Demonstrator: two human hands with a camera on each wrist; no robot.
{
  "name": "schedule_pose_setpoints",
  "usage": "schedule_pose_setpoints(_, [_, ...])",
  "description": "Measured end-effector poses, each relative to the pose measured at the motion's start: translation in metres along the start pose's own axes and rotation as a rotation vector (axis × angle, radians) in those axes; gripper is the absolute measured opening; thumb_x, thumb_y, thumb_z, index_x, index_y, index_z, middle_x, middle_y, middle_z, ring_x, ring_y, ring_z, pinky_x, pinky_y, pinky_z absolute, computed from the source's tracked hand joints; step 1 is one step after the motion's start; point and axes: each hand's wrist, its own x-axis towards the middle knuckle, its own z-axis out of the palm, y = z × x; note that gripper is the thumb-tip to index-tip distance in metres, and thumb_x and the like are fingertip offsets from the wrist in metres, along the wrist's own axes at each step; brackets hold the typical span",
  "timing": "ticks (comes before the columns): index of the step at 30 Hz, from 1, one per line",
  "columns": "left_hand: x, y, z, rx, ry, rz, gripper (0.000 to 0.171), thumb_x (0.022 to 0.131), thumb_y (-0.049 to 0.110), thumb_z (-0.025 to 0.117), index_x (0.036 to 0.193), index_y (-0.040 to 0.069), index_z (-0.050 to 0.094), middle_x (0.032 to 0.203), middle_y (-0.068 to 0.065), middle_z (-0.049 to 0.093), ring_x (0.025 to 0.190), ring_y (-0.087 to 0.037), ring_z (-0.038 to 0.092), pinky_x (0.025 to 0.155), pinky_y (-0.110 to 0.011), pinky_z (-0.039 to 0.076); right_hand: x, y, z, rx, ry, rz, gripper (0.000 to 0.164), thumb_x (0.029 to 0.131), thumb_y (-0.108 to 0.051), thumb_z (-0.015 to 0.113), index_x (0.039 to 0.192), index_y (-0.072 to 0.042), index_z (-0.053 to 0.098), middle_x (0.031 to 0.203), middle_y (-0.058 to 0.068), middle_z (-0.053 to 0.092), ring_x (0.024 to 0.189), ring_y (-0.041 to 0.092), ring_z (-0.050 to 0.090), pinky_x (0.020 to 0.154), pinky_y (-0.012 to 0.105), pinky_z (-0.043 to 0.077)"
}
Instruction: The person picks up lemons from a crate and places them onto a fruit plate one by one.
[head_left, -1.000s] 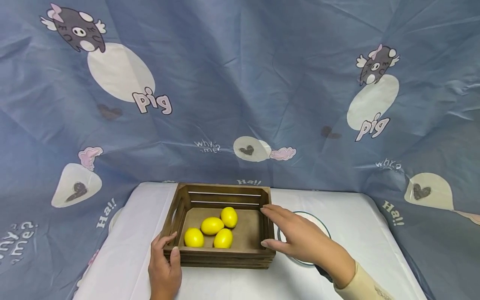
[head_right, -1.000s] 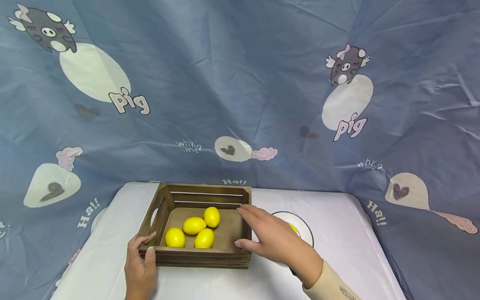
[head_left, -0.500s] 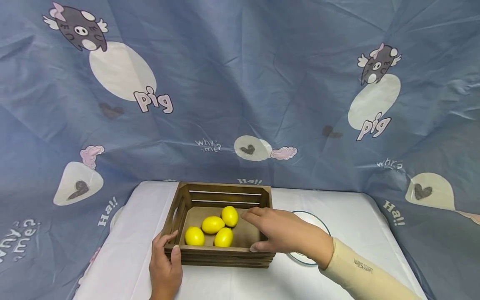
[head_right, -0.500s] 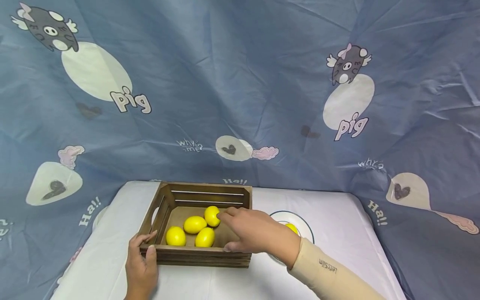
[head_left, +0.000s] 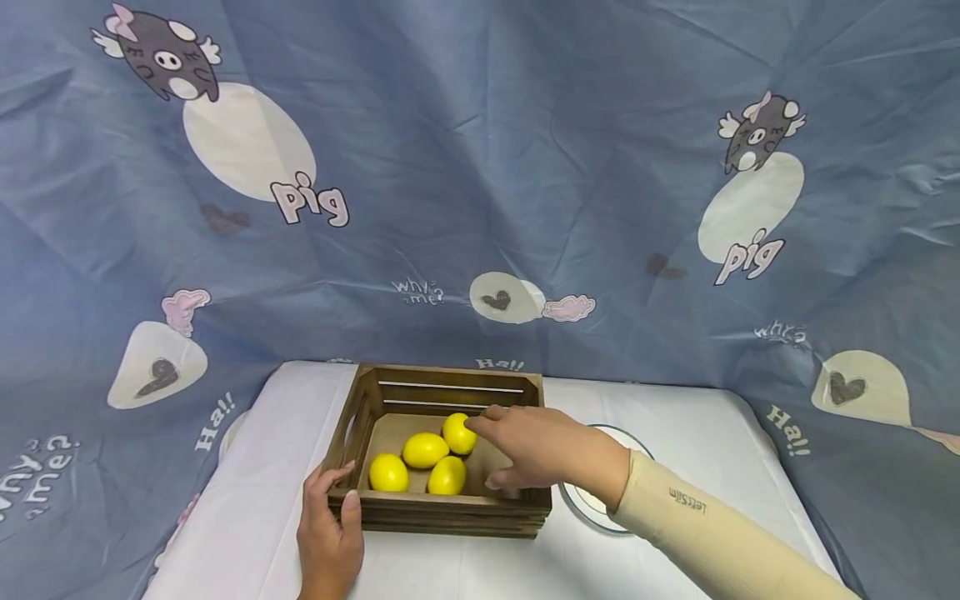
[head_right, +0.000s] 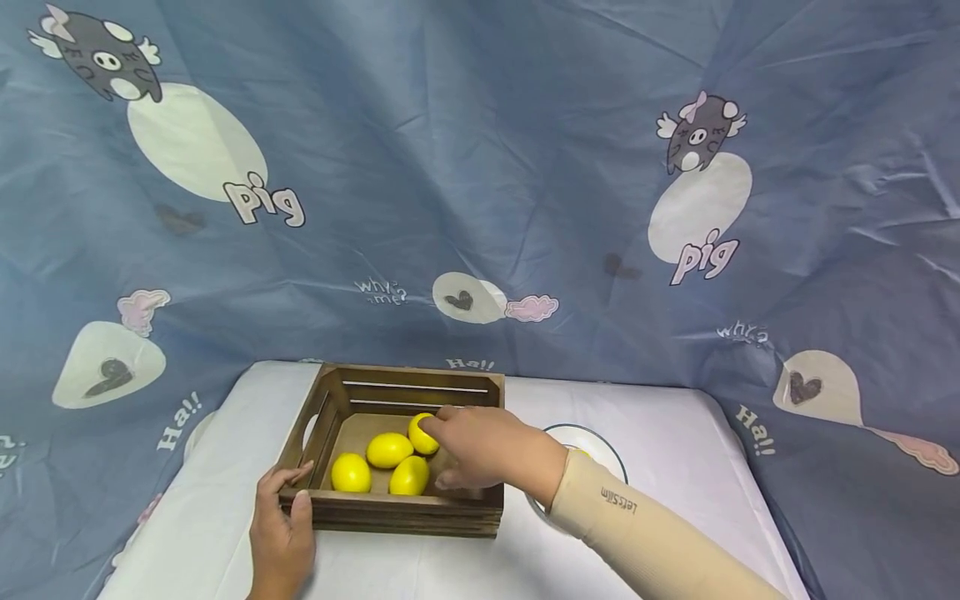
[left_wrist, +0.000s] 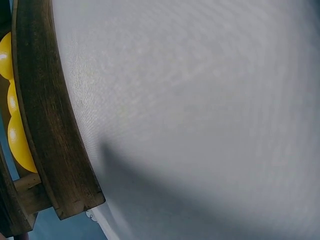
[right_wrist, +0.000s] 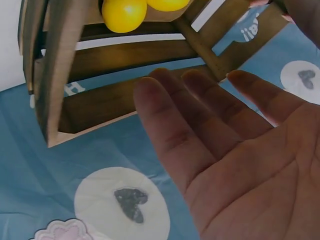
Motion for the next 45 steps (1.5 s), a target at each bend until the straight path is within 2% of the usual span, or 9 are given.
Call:
schedule_pose_setpoints(6, [0.001,-0.001,0.000,-0.006,0.006,0.031,0.033,0.104,0.013,0.055,0.133,0.000,0.047,0.131,-0.016,0.061,0.133,-0.039,0.049,0.116,-0.017,0.023,0.018,-0.005,-0.005,0.001,-0.047,0.006,0.085,0.087,-0.047,0.084,0.158,-0.019,0.046,0.145,0.005,0.058,0.113,0.022,0.067,0.088,0.041,0.058])
schedule_pose_setpoints(11, [0.001,-0.001,0.000,-0.005,0.008,0.050,0.033,0.105,0.015,0.054,0.133,0.000,0.047,0.131,-0.015,0.061,0.133,-0.036,0.048,0.116,-0.016,0.023,0.034,-0.006,-0.003,0.026,-0.090,0.019,0.094,0.082,-0.049,0.088,0.160,-0.023,0.043,0.149,0.004,0.056,0.116,0.021,0.066,0.093,0.041,0.056])
schedule_pose_setpoints(15, [0.001,-0.001,0.000,0.000,0.007,0.050,0.033,0.106,0.017,0.053,0.133,-0.001,0.047,0.130,-0.016,0.061,0.133,-0.037,0.048,0.117,-0.017,0.023,0.048,-0.004,0.002,0.027,-0.121,0.053,0.096,0.081,-0.051,0.088,0.161,-0.025,0.042,0.154,0.004,0.052,0.125,0.023,0.062,0.099,0.044,0.054])
schedule_pose_setpoints(26, [0.003,0.001,0.001,-0.003,0.024,0.078,0.031,0.106,0.015,0.053,0.132,-0.001,0.048,0.129,-0.018,0.061,0.132,-0.033,0.049,0.116,-0.016,0.024,0.072,0.008,0.011,-0.011,-0.061,0.073,0.086,0.084,-0.049,0.086,0.156,-0.022,0.049,0.152,0.003,0.056,0.128,0.027,0.062,0.101,0.047,0.053])
schedule_pose_setpoints(30, [0.002,0.000,0.001,-0.005,0.026,0.071,0.031,0.105,0.014,0.053,0.132,-0.001,0.048,0.129,-0.018,0.061,0.132,-0.034,0.049,0.116,-0.016,0.024,0.082,0.007,0.019,-0.012,-0.083,0.080,0.082,0.085,-0.046,0.087,0.155,-0.020,0.051,0.148,0.003,0.059,0.126,0.025,0.063,0.101,0.045,0.053])
schedule_pose_setpoints(34, [0.002,-0.002,0.001,-0.009,0.025,0.070,0.031,0.105,0.015,0.053,0.132,-0.001,0.048,0.128,-0.017,0.061,0.130,-0.036,0.050,0.115,-0.016,0.024,0.092,0.005,0.029,-0.031,-0.115,0.097,0.080,0.085,-0.044,0.087,0.154,-0.022,0.053,0.144,0.002,0.061,0.120,0.021,0.064,0.095,0.043,0.056])
schedule_pose_setpoints(39, [0.003,-0.003,0.001,-0.006,0.048,0.102,0.031,0.106,0.017,0.054,0.130,-0.001,0.049,0.127,-0.016,0.062,0.129,-0.034,0.052,0.115,-0.016,0.026,0.102,0.004,0.038,-0.086,-0.134,0.106,0.077,0.083,-0.042,0.088,0.151,-0.026,0.056,0.140,0.000,0.062,0.114,0.020,0.065,0.088,0.041,0.058])
schedule_pose_setpoints(45, [0.003,-0.004,0.002,-0.018,0.070,0.120,0.032,0.106,0.018,0.056,0.130,-0.002,0.051,0.126,-0.016,0.065,0.128,-0.033,0.053,0.117,-0.018,0.026,0.111,0.002,0.044,-0.138,-0.138,0.118,0.074,0.080,-0.038,0.089,0.148,-0.027,0.060,0.133,0.000,0.065,0.111,0.019,0.066,0.086,0.040,0.057])
